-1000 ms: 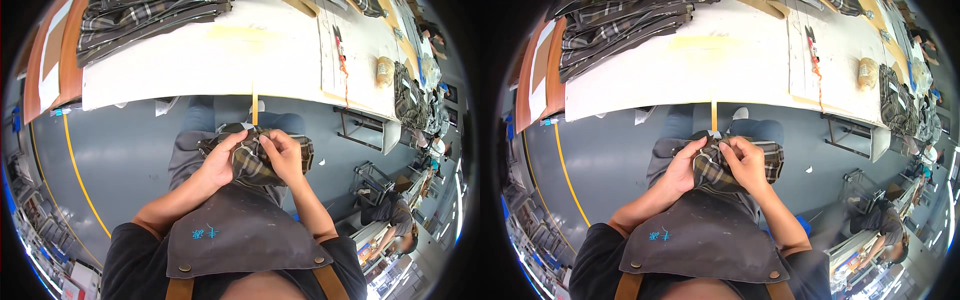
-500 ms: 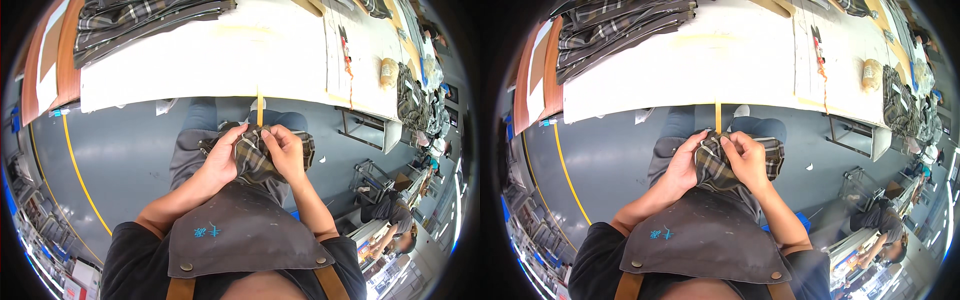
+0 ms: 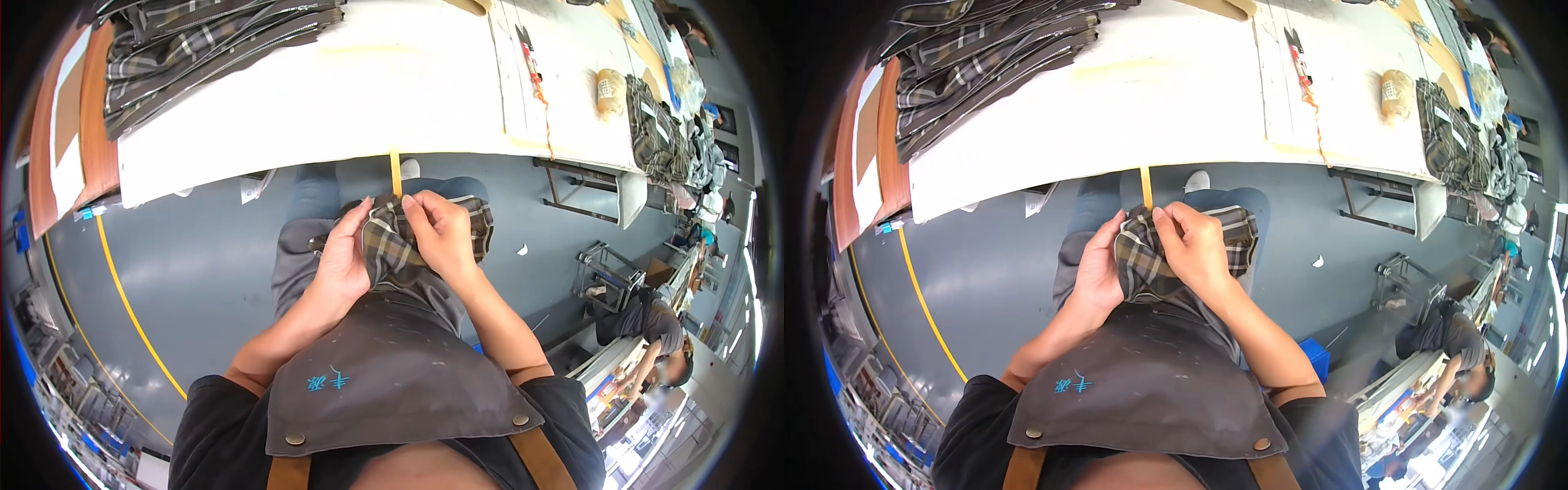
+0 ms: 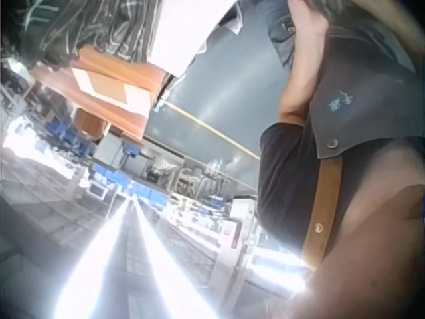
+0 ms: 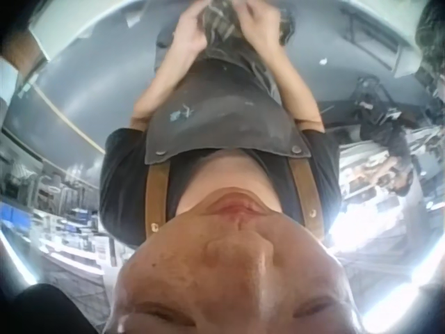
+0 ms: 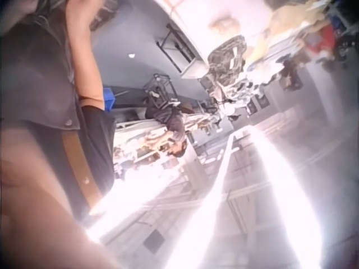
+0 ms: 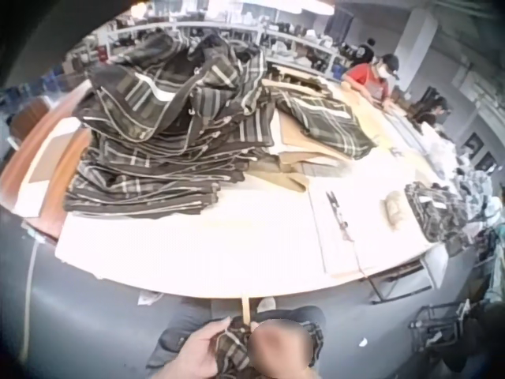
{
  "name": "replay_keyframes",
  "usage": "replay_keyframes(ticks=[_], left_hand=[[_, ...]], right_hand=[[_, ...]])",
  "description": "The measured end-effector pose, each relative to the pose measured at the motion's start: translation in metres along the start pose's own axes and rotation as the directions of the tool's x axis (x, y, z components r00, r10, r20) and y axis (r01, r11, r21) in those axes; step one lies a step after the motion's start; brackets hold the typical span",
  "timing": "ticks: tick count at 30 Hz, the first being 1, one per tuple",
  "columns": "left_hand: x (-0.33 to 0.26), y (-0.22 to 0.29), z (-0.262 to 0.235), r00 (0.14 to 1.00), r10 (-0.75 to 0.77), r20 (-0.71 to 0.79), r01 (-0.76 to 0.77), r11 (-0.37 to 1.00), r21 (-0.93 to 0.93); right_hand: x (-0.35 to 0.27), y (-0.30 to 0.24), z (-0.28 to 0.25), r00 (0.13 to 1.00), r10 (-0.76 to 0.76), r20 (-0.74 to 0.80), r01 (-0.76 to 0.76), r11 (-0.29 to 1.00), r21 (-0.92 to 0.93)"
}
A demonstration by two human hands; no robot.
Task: The person assembles plaid bags by hand, applying adhesive from a squeeze bottle to the zipper area, aligning the fabric, and using scissors to trim excess material. The person repeatedly handles multiple bags, stacking finished units on the table.
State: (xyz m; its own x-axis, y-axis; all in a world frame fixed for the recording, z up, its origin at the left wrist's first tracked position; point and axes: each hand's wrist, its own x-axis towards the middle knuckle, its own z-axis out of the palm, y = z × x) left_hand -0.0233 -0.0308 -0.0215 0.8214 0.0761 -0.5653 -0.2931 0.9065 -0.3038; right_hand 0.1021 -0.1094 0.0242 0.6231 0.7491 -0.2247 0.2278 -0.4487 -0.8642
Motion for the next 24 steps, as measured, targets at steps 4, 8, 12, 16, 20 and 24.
replay_keyframes(ticks=[4, 8, 12, 16, 20, 24], left_hand=[[0.002, -0.005, 0.004, 0.992, 0.075, -0.100, -0.064, 0.992, 0.106], [0.005, 0.004, 0.006, 0.997, 0.060, -0.041, -0.055, 0.990, 0.128], [0.010, 0.014, 0.008, 0.998, 0.035, 0.044, -0.042, 0.986, 0.162], [0.009, 0.030, 0.003, 0.999, 0.027, 0.018, -0.033, 0.813, 0.582], [0.013, 0.037, 0.006, 0.998, 0.062, -0.019, -0.036, 0.778, 0.627], [0.023, 0.040, 0.023, 0.988, 0.135, 0.071, -0.152, 0.842, 0.517]], right_hand=[[-0.002, -0.001, -0.004, 0.989, 0.142, -0.030, -0.138, 0.986, 0.094], [-0.001, 0.004, 0.003, 0.994, 0.087, -0.064, -0.083, 0.995, 0.059], [0.004, -0.004, 0.003, 0.997, 0.020, -0.077, -0.021, 1.000, -0.013], [-0.005, -0.003, 0.000, 0.989, 0.046, -0.144, -0.045, 0.999, 0.010], [-0.002, -0.007, 0.000, 0.993, -0.013, -0.117, 0.010, 1.000, -0.027], [0.006, -0.012, 0.001, 0.995, 0.019, -0.095, -0.025, 0.998, -0.064]])
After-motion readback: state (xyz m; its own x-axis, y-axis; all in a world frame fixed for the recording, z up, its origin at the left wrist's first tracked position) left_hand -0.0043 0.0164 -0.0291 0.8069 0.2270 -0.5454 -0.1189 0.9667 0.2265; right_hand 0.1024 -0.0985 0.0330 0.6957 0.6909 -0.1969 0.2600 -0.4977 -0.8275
